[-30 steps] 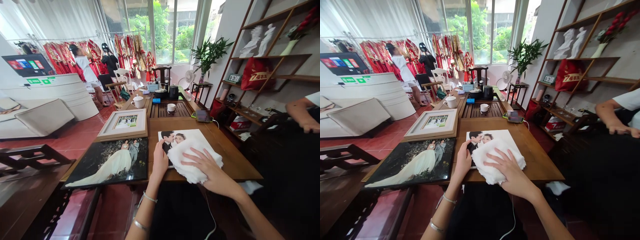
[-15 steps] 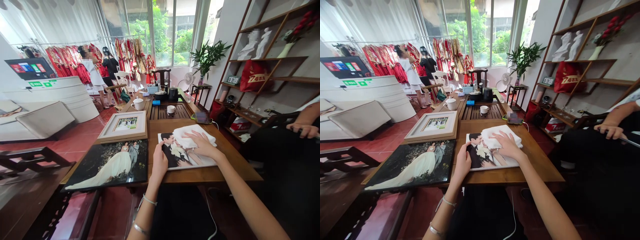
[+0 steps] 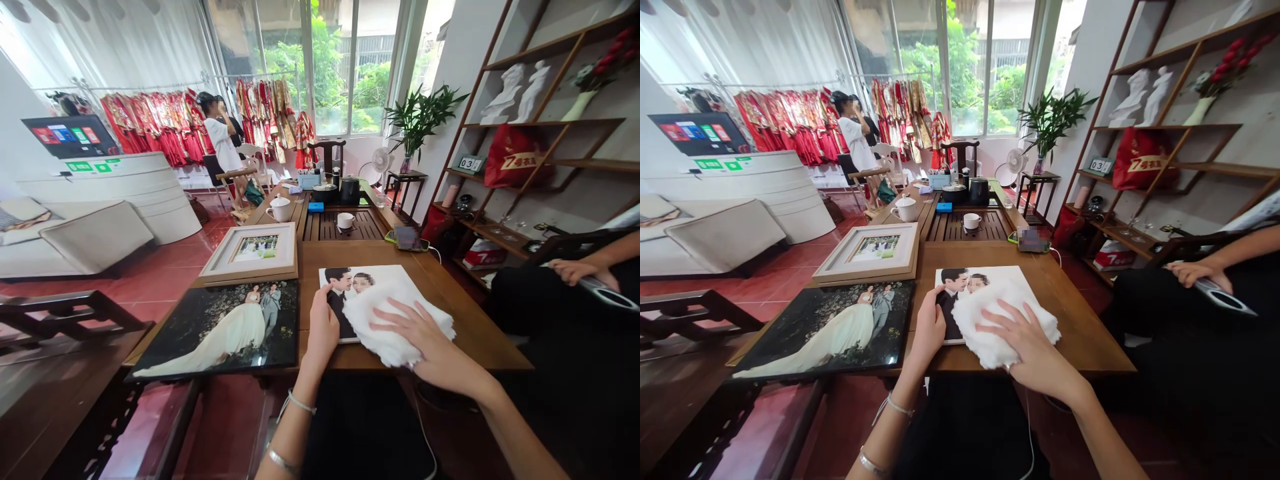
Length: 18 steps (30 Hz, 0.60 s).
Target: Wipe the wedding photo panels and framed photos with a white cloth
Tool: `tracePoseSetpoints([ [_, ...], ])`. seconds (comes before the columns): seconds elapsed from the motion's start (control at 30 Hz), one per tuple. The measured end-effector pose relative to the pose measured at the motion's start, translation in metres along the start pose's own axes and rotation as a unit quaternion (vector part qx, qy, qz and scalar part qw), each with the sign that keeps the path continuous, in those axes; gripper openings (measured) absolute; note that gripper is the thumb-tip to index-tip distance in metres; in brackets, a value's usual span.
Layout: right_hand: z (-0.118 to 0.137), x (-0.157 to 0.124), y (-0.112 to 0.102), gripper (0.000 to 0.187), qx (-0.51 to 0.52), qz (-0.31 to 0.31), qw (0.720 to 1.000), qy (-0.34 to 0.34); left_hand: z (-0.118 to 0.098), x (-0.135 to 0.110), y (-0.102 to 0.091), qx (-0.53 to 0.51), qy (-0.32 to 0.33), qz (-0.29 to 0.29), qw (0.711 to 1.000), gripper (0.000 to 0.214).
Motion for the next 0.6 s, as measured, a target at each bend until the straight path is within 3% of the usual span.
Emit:
tracePoseSetpoints([
  [0.1, 0.003, -0.019, 0.0, 0.089, 0.019, 0.026, 0.999, -0.007, -0.001, 0.0, 0.0, -0.006, 0.004, 0.004, 1.0, 0.049],
  [0.2, -0.005, -0.016, -0.001, 0.087, 0.035, 0.042, 0.998, -0.007, 0.0, 0.001, 0.0, 0.001, -0.003, 0.008, 1.0, 0.047],
  [0.43, -0.053, 0.049, -0.007, 0.065, -0.005, -0.008, 0.999, 0.047, 0.002, 0.002, -0.001, 0.005, -0.006, 0.01, 1.0, 0.048],
  [0.6, -0.066, 0.091, -0.009, 0.061, -0.062, -0.018, 0.994, 0.091, 0.001, 0.002, -0.001, 0.014, -0.005, 0.017, 1.0, 0.048],
])
Point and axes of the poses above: each hand's wrist, its own x-axis towards the middle knuckle, its own y-axis out of the palm, z = x × y, the point moved 9 cm from there along x, towards the middle knuckle, and after that the axes turned 5 degrees about -x, right-handed, at the moved point
